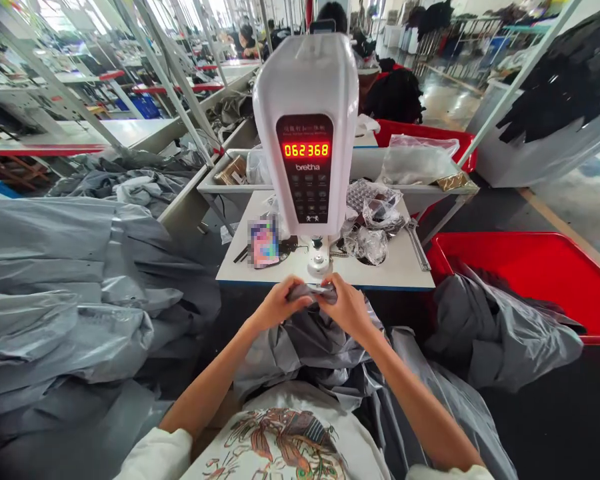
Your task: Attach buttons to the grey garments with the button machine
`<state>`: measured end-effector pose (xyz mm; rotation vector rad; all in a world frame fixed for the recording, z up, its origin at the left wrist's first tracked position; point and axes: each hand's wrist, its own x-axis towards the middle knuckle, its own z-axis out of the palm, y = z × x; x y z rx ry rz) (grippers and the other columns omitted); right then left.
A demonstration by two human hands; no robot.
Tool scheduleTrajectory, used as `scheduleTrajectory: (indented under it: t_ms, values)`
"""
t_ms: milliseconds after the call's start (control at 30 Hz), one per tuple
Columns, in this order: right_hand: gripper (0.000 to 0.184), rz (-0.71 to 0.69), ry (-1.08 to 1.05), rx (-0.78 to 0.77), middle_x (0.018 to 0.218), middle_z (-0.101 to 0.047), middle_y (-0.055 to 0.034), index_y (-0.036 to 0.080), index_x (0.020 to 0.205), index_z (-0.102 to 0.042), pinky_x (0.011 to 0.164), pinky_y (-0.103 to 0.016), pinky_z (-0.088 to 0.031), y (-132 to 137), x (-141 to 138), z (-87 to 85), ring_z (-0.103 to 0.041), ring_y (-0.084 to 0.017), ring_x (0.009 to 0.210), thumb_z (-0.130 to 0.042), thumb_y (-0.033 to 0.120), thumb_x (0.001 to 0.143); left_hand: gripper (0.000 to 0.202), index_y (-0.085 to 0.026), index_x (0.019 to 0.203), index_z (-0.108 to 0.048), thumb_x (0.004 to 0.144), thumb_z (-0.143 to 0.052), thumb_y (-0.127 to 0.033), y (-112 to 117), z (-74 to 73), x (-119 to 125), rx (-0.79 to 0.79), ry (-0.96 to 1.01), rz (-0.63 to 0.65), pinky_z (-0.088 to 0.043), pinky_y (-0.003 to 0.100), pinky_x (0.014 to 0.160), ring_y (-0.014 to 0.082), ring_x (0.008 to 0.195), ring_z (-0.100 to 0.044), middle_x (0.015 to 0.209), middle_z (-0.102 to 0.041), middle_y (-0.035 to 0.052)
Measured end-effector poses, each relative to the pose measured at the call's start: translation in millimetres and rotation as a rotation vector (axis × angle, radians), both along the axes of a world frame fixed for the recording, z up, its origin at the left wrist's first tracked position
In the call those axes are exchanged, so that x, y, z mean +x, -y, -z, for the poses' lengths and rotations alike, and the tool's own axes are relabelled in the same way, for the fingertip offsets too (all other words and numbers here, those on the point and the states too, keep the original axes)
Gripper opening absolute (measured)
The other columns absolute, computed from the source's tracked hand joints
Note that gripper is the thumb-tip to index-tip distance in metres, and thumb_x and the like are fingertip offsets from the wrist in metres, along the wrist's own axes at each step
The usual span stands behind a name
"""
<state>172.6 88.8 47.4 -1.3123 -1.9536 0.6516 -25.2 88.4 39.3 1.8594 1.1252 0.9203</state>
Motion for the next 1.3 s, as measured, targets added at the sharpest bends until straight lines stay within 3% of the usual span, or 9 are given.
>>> scheduleTrajectory:
  t_ms: [167, 267, 367, 533, 733, 967, 1033, 1133, 1300]
  values:
    - [0.017, -0.243, -0.112, 0.492, 0.069, -0.054, 0.0007, 0.023, 0.079, -0.047, 0.058, -0.025, -0.039, 44.1, 12.9, -18.0, -0.048, -0.013, 0.062, -0.054, 0.008, 0.079, 0.02, -0.02, 0.074, -0.047, 0.093, -0.041, -0.018, 41.8, -21.2, -5.3, 0.683, -0.072, 0.211, -0.027, 0.026, 0.054, 0.0115, 0.059, -0.038, 0.063, -0.047, -0.0016]
    - [0.023, -0.264, -0.14, 0.566, 0.071, -0.054, 0.0001, 0.024, 0.084, -0.051, 0.057, -0.026, -0.04, 58.8, 18.4, -21.8, -0.047, -0.013, 0.061, -0.053, 0.002, 0.078, 0.02, -0.022, 0.074, -0.048, 0.093, -0.042, -0.018, 51.7, -28.4, -6.6, 0.754, -0.143, 0.252, -0.027, 0.027, 0.053, 0.0119, 0.057, -0.039, 0.061, -0.047, -0.002]
    - [0.024, -0.218, -0.187, 0.411, 0.074, -0.054, -0.0003, 0.024, 0.085, -0.051, 0.057, -0.025, -0.042, 60.8, 22.0, -21.8, -0.051, -0.013, 0.065, -0.05, 0.001, 0.077, 0.019, -0.021, 0.072, -0.047, 0.089, -0.042, -0.016, 52.1, -29.3, -4.2, 0.629, -0.166, 0.197, -0.034, 0.025, 0.057, 0.0126, 0.061, -0.045, 0.067, -0.052, 0.0003]
    - [0.009, -0.137, -0.129, -0.1, 0.076, -0.059, -0.0002, 0.022, 0.082, -0.056, 0.062, -0.025, -0.044, 36.2, 34.4, -12.9, -0.055, -0.014, 0.068, -0.054, 0.014, 0.078, 0.015, -0.019, 0.067, -0.037, 0.074, -0.044, -0.006, 37.6, -17.5, -6.5, 0.187, 0.023, 0.037, -0.044, 0.028, 0.075, 0.0155, 0.089, -0.056, 0.107, -0.061, 0.0083]
    - [0.021, -0.076, -0.329, -0.336, 0.078, -0.061, -0.0015, 0.02, 0.087, -0.059, 0.065, -0.025, -0.044, 6.6, 31.6, -3.4, -0.056, -0.015, 0.072, -0.059, 0.041, 0.083, 0.025, -0.02, 0.106, -0.049, 0.082, -0.05, -0.022, 13.9, -2.6, -13.8, -0.371, 0.183, 0.017, -0.037, 0.02, 0.062, 0.0108, 0.069, -0.051, 0.084, -0.059, 0.0005]
    - [0.033, -0.145, -0.295, -0.489, 0.068, -0.058, 0.0005, 0.018, 0.081, -0.06, 0.051, -0.023, -0.035, 3.5, 24.0, 7.5, -0.049, -0.012, 0.058, -0.055, 0.05, 0.085, 0.028, -0.017, 0.086, -0.058, 0.083, -0.058, -0.044, 19.4, -3.3, 0.7, -0.425, 0.171, 0.036, -0.031, 0.02, 0.057, 0.0092, 0.063, -0.041, 0.072, -0.051, -0.0024]
    - [0.032, -0.171, -0.208, -0.455, 0.07, -0.06, -0.0002, 0.019, 0.08, -0.061, 0.055, -0.024, -0.039, -1.5, 32.1, 10.2, -0.053, -0.013, 0.062, -0.054, 0.049, 0.086, 0.032, -0.016, 0.077, -0.054, 0.084, -0.057, -0.047, 29.2, 3.4, 7.4, -0.393, 0.146, -0.048, -0.028, 0.02, 0.055, 0.0087, 0.061, -0.036, 0.067, -0.045, -0.0032]
    - [0.026, -0.066, -0.092, -0.204, 0.08, -0.065, -0.0032, 0.019, 0.086, -0.063, 0.067, -0.027, -0.045, -29.7, 54.4, 4.8, -0.058, -0.017, 0.073, -0.052, 0.043, 0.089, 0.037, -0.017, 0.072, -0.048, 0.087, -0.051, -0.05, 52.6, 19.2, 17.4, -0.418, 0.194, -0.102, -0.026, 0.021, 0.054, 0.0095, 0.059, -0.032, 0.063, -0.039, -0.0033]
    - [0.022, 0.315, 0.158, 0.327, 0.094, -0.065, -0.0103, 0.017, 0.098, -0.062, 0.079, -0.035, -0.046, -136.7, 100.3, -21.3, -0.059, -0.022, 0.084, -0.045, 0.026, 0.087, 0.044, -0.017, 0.071, -0.048, 0.088, -0.046, -0.058, 104.2, 45.3, 32.7, -0.504, 0.165, -0.058, -0.026, 0.023, 0.055, 0.0104, 0.061, -0.031, 0.063, -0.036, -0.0027]
